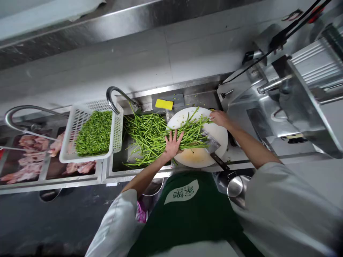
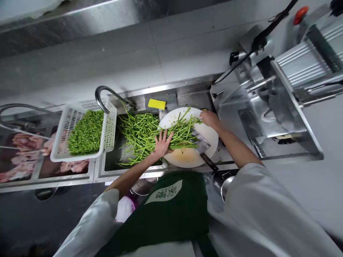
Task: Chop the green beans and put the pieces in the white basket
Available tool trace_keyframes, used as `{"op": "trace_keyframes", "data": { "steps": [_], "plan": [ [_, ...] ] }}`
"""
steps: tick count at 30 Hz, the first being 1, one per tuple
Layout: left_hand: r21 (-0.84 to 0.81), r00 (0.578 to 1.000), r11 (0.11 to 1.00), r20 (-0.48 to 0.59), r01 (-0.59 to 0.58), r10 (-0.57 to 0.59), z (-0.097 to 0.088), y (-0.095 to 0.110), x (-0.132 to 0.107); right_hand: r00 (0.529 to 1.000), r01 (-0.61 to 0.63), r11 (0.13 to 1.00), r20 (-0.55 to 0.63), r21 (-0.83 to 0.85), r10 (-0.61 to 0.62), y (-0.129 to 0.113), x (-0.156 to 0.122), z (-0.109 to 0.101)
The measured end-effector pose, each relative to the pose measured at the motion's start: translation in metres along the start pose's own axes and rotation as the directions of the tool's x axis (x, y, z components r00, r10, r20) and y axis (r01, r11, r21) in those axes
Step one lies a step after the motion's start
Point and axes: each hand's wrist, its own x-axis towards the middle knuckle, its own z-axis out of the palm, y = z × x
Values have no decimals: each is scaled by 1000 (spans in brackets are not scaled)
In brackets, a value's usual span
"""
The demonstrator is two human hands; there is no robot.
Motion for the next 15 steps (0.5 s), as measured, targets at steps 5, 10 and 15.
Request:
{"op": "trace_keyframes", "data": {
  "steps": [5,10,15],
  "plan": [
    [10,996,997,55,-76,75,-7,-29,20,931,138,939,365,-316,-13,-1,20,17],
    [-36,998,999,58,-18,20,-11,-40,28,954,114,852,295,-512,49,27,-3,-9],
    [-73,997,994,12,78,-77,-16,-36,41,971,-113,917,151,-383,182,66,-96,-35]
  ]
}}
